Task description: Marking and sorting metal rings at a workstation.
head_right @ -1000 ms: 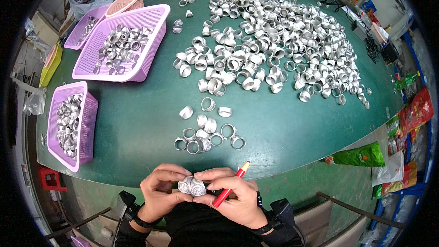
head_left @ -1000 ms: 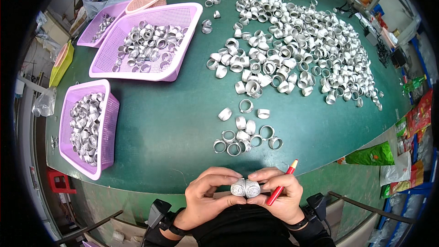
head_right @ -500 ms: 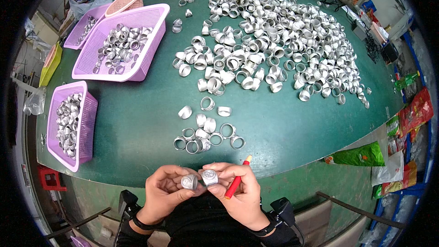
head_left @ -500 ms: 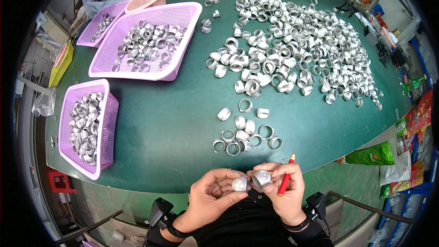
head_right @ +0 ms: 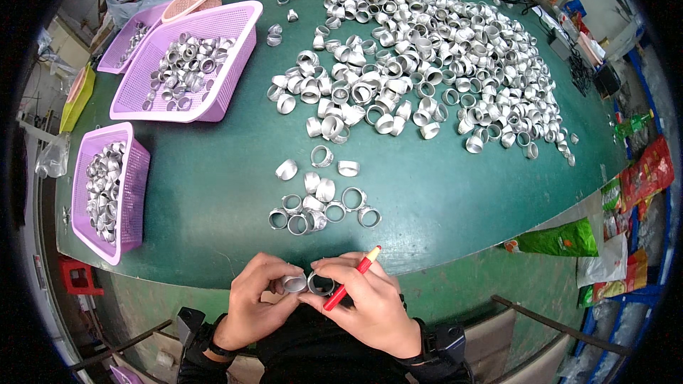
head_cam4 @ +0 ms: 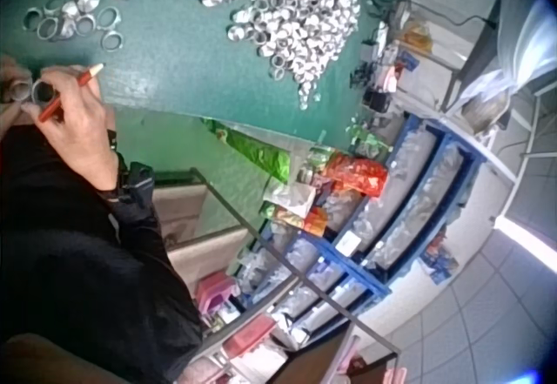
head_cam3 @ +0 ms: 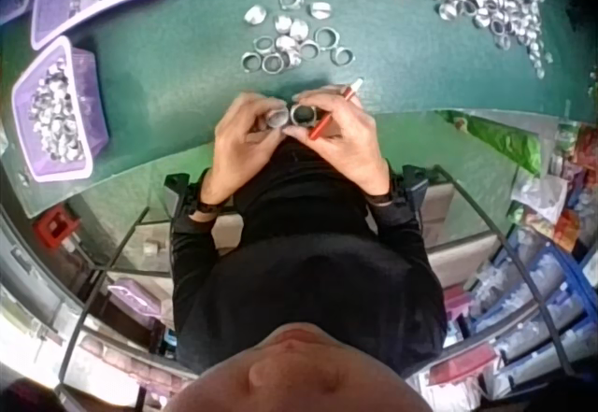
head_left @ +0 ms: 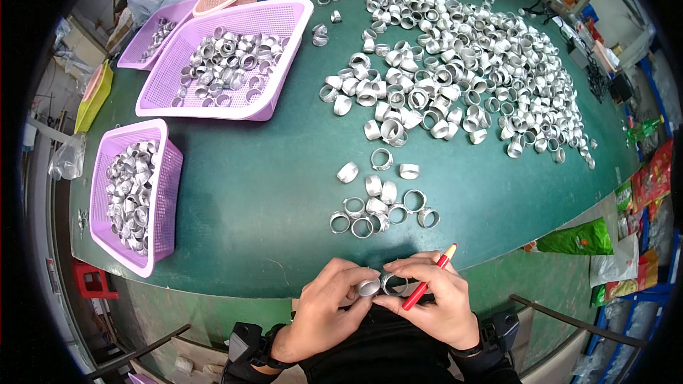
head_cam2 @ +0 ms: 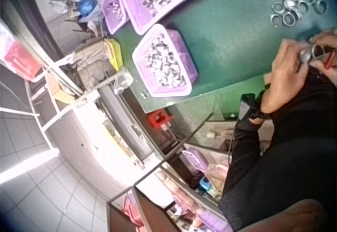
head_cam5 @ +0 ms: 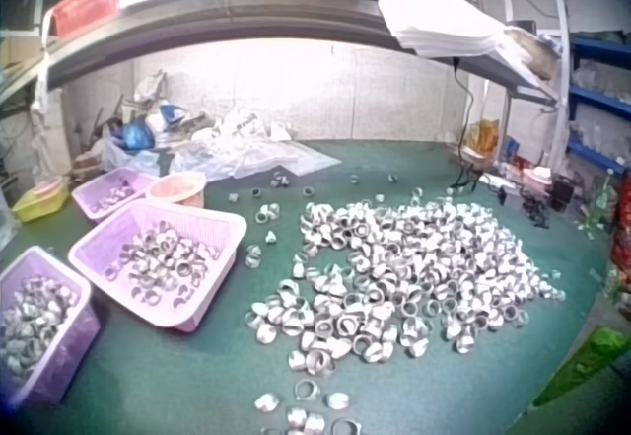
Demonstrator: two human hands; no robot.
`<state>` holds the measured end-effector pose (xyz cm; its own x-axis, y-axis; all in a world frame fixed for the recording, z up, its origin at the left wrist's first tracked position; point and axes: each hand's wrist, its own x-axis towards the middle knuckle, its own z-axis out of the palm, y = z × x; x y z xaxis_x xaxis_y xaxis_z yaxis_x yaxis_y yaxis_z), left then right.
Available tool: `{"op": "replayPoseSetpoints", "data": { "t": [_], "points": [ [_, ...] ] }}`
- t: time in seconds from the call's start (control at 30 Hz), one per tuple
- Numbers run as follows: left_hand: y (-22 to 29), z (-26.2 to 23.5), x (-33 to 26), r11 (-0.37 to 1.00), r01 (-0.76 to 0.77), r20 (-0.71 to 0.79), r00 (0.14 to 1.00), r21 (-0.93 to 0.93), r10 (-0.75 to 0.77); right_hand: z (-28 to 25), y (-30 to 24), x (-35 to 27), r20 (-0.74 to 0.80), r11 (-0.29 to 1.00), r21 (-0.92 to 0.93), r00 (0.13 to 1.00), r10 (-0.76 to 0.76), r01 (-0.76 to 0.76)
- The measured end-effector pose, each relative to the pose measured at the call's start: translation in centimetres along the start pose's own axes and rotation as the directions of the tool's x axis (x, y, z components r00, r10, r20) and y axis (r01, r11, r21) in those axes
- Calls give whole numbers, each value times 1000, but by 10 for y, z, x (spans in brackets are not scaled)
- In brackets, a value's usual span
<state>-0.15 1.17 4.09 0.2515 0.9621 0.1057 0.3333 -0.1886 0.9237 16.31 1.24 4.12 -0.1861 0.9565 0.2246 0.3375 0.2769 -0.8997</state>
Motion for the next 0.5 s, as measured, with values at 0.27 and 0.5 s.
{"op": "replayPoseSetpoints", "data": {
  "t": [0.27,0.5],
  "points": [
    [-12,5,-4,965,179,15,984,-189,-179,0,-3,1,16,987,-153,999,-42,44],
    [-5,-4,-1,-124,680,690,695,-722,-205,-1,-6,2,56,974,177,986,-155,143]
  ]
}}
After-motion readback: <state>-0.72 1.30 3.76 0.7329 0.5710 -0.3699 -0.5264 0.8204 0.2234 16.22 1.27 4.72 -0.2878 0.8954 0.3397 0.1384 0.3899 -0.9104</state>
